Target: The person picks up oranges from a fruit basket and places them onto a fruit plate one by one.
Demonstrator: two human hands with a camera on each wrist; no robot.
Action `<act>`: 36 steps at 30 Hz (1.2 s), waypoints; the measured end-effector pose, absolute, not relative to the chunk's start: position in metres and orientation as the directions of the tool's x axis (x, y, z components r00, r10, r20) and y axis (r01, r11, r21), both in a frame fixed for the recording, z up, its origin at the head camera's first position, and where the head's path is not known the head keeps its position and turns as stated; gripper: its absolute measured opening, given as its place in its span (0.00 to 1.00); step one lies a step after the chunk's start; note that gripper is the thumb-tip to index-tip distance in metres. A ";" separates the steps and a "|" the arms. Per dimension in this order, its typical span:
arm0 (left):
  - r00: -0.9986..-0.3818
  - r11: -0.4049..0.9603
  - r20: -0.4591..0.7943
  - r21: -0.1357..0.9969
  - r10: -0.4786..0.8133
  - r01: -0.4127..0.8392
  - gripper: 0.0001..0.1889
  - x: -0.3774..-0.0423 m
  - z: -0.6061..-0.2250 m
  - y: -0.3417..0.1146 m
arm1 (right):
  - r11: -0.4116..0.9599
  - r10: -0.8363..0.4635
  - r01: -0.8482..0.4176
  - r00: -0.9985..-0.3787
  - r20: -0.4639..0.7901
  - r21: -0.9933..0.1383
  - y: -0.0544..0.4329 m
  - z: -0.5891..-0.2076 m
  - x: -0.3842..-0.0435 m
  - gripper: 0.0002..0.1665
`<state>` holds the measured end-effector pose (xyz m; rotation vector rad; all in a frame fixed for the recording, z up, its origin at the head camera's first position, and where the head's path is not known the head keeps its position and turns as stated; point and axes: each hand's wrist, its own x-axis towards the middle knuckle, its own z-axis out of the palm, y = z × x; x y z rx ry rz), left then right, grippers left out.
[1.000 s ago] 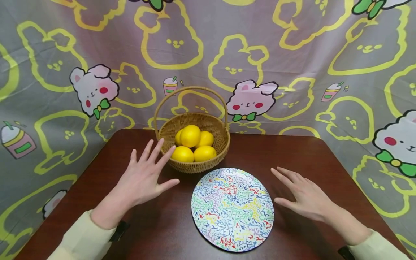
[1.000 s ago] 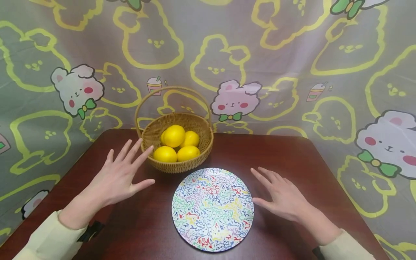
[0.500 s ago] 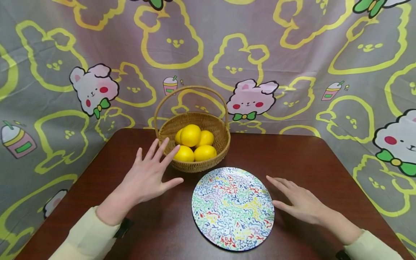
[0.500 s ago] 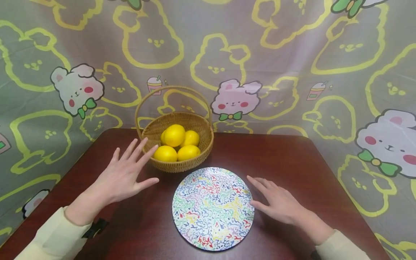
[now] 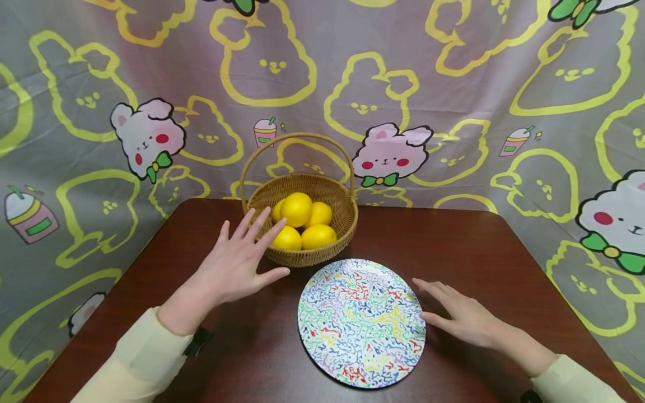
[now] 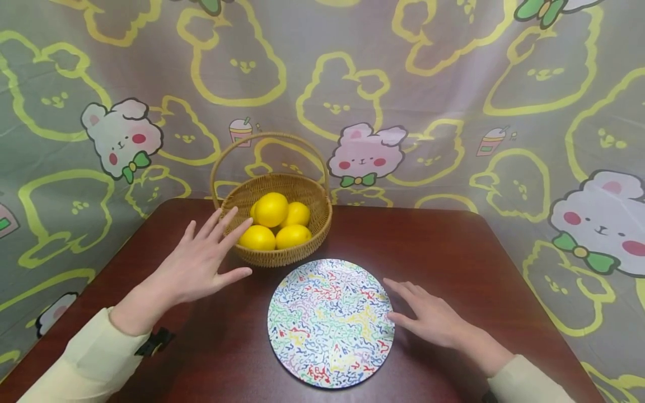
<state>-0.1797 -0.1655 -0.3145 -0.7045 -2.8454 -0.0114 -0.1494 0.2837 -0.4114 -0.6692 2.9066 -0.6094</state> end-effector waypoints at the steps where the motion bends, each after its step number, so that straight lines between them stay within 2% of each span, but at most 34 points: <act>1: -0.863 0.885 0.204 -0.044 0.463 0.464 0.48 -0.181 -0.314 -0.166 | 0.821 -0.436 -0.392 -0.900 -0.012 -0.416 0.284 -0.412 -0.150 0.42; 14: -0.853 0.871 0.189 -0.028 0.486 0.490 0.47 -0.195 -0.307 -0.169 | 0.772 -0.467 -0.387 -0.884 -0.035 -0.504 0.286 -0.423 -0.154 0.36; 36: -0.832 0.851 0.201 -0.018 0.517 0.525 0.45 -0.219 -0.302 -0.172 | 0.604 -0.567 -0.511 -0.815 0.121 -0.612 0.288 -0.438 -0.163 0.25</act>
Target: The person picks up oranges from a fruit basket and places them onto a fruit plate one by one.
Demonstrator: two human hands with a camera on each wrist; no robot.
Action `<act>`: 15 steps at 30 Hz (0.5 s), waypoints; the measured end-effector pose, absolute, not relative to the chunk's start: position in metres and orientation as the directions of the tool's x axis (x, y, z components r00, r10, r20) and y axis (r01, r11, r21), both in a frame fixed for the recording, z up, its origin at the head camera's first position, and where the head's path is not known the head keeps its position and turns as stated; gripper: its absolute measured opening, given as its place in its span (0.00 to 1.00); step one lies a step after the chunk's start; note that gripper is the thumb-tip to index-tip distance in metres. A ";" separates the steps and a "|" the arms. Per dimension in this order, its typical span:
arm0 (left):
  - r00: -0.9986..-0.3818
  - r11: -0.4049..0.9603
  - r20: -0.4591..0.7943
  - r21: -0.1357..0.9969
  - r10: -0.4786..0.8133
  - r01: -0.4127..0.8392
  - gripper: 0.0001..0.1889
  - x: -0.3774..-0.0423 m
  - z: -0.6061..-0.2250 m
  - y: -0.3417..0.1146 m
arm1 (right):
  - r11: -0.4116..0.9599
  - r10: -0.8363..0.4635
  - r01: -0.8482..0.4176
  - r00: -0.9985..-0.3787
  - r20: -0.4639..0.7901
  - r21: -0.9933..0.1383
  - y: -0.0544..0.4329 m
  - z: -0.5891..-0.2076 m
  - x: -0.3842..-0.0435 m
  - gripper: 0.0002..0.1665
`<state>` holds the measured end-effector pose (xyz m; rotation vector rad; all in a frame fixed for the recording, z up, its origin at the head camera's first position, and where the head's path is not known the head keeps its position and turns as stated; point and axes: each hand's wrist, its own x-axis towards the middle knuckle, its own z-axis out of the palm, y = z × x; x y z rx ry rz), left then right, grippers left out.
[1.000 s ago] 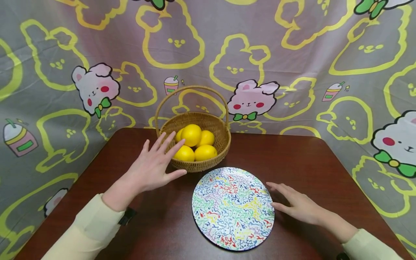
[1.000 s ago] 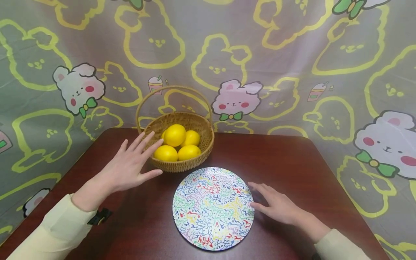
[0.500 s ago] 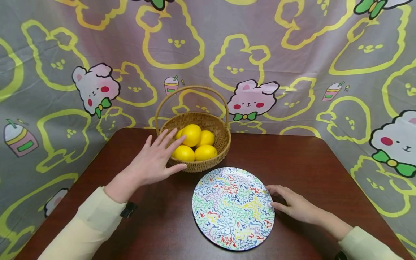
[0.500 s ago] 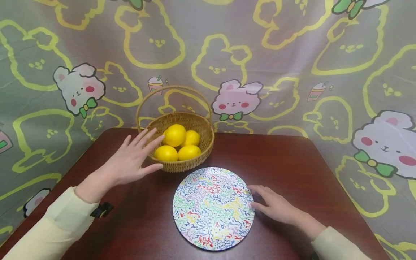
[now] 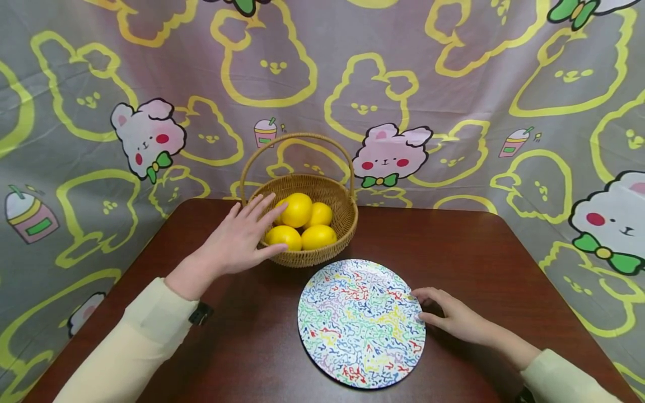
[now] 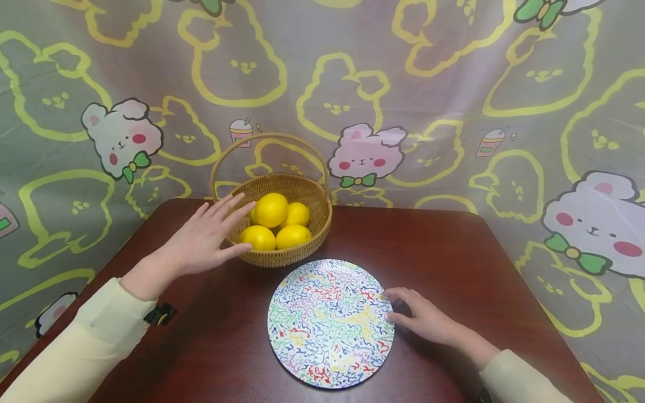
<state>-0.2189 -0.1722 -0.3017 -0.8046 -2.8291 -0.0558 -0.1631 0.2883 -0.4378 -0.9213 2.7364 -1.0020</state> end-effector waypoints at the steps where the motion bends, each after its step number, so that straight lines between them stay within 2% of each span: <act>1: -0.830 0.850 0.205 -0.021 0.519 0.527 0.45 -0.220 -0.301 -0.172 | 0.598 -0.567 -0.513 -0.814 0.127 -0.616 0.288 -0.438 -0.163 0.25; 15: -0.821 0.840 0.201 -0.023 0.535 0.542 0.44 -0.234 -0.289 -0.173 | 0.554 -0.580 -0.495 -0.806 0.118 -0.669 0.290 -0.442 -0.171 0.24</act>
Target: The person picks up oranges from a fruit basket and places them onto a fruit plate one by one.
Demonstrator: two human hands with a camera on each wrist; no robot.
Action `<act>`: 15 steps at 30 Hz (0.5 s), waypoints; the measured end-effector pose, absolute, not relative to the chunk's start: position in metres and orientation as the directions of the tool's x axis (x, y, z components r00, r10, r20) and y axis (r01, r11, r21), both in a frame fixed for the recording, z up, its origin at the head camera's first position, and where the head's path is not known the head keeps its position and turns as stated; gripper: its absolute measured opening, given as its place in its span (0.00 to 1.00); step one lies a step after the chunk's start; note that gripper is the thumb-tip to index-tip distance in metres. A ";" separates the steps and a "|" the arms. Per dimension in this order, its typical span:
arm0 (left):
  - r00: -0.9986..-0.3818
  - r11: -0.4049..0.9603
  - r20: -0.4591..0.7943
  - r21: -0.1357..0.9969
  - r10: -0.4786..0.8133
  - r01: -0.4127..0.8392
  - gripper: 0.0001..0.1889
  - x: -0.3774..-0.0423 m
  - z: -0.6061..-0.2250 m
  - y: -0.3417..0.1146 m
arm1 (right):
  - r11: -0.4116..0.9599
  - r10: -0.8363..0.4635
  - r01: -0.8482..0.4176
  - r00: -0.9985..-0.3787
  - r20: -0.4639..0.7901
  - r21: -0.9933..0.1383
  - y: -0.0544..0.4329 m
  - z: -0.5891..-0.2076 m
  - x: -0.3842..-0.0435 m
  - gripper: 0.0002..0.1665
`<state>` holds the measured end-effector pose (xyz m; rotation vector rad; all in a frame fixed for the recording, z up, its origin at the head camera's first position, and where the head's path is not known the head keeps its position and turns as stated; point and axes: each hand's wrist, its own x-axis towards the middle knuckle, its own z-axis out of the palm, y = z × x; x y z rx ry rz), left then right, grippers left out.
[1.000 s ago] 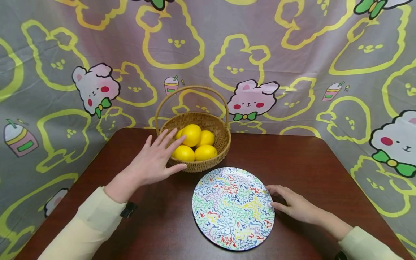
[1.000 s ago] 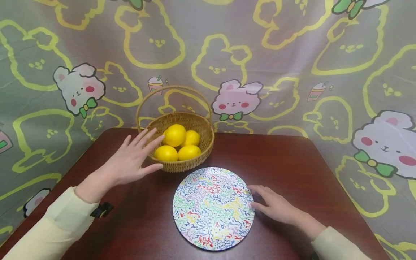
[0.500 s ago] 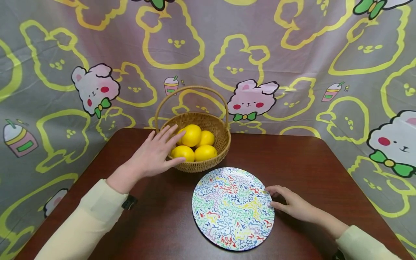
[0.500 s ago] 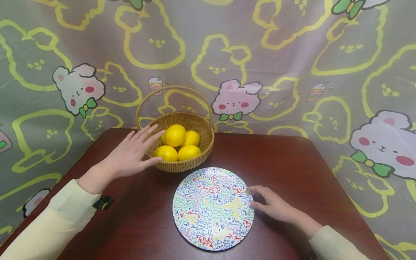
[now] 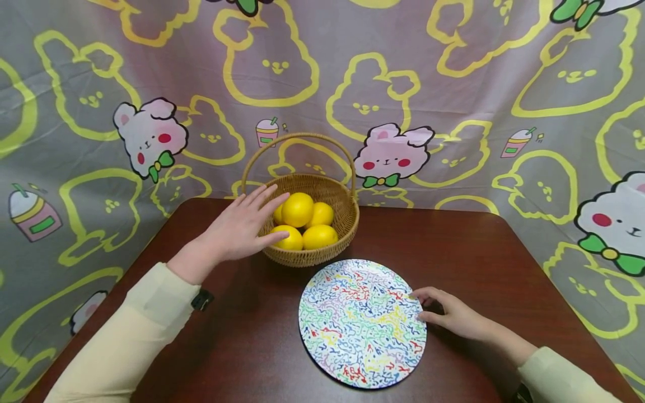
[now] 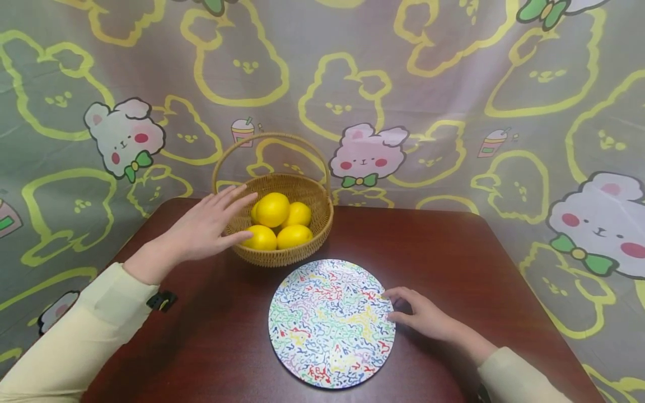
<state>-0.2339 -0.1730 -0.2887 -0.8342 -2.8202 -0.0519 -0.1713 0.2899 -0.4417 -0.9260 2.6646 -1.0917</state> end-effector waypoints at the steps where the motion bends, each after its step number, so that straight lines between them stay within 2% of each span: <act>1: -0.818 0.838 0.200 -0.027 0.539 0.546 0.44 -0.235 -0.288 -0.173 | 0.556 -0.576 -0.484 -0.810 0.107 -0.676 0.290 -0.442 -0.172 0.24; 15: -0.783 0.796 0.153 -0.049 0.603 0.603 0.43 -0.254 -0.273 -0.168 | 0.537 -0.579 -0.464 -0.810 0.092 -0.704 0.290 -0.443 -0.176 0.26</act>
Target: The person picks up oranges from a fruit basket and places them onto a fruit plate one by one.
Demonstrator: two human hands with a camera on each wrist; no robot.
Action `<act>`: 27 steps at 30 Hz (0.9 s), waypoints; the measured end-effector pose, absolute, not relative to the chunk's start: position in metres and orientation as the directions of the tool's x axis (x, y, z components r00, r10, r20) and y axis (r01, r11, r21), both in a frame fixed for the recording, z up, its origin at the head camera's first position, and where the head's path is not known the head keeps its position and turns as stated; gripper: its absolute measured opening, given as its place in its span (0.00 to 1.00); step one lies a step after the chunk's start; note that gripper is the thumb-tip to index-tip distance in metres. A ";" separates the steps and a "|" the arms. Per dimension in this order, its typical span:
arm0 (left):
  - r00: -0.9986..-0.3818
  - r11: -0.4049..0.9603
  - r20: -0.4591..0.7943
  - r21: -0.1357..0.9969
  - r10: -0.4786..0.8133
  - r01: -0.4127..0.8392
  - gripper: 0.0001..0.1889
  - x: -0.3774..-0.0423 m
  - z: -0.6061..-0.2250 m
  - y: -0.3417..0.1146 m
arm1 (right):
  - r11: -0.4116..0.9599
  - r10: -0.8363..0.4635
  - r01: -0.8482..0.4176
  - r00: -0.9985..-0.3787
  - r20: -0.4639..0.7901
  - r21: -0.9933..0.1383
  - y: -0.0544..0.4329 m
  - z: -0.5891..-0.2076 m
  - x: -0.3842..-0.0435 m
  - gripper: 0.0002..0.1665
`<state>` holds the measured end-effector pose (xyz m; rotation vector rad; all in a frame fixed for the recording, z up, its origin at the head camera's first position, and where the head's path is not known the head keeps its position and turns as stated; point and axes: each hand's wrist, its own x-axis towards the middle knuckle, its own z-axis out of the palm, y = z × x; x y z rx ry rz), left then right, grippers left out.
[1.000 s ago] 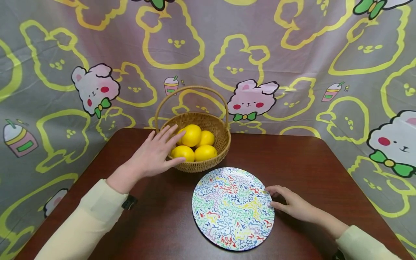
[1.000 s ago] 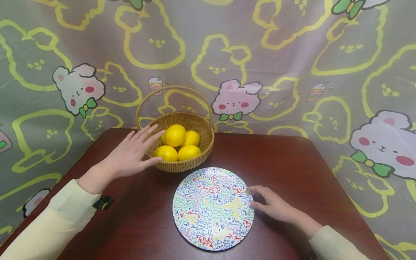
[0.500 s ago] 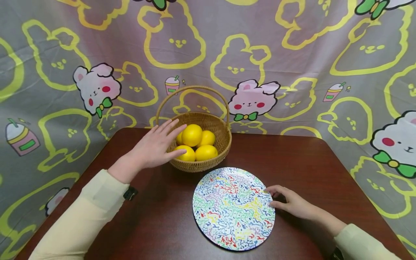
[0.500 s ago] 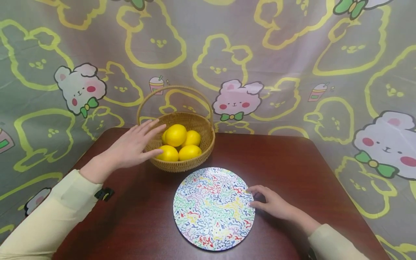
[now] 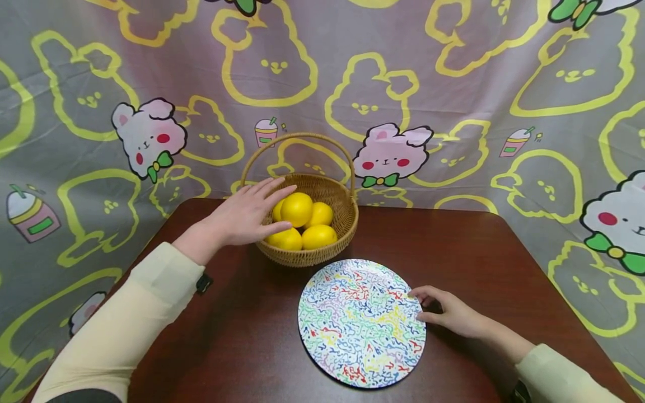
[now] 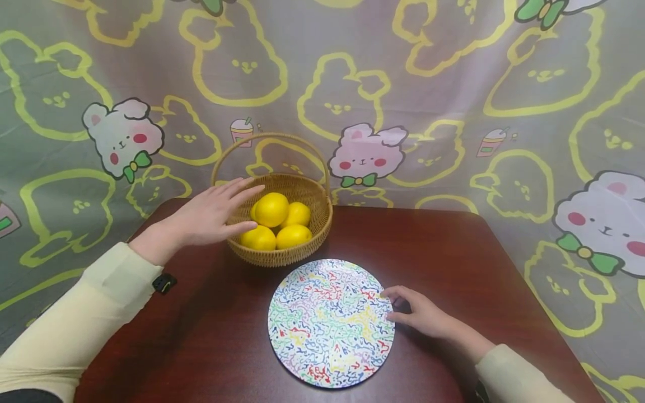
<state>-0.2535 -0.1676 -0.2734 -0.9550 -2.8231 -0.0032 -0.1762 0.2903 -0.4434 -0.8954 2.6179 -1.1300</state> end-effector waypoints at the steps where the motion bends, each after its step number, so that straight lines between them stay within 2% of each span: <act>1: -0.780 0.792 0.149 -0.042 0.608 0.609 0.43 -0.255 -0.272 -0.167 | 0.535 -0.581 -0.463 -0.809 0.090 -0.707 0.290 -0.443 -0.176 0.26; 9: -0.769 0.771 0.085 0.009 0.634 0.637 0.43 -0.271 -0.262 -0.160 | 0.509 -0.593 -0.489 -0.796 0.124 -0.709 0.290 -0.445 -0.178 0.26; 15: -0.780 0.777 0.046 0.069 0.624 0.625 0.40 -0.281 -0.257 -0.156 | 0.527 -0.578 -0.457 -0.811 0.092 -0.717 0.290 -0.446 -0.177 0.26; 27: -0.799 0.797 0.004 0.067 0.601 0.600 0.41 -0.294 -0.261 -0.152 | 0.545 -0.567 -0.427 -0.822 0.059 -0.722 0.291 -0.443 -0.178 0.28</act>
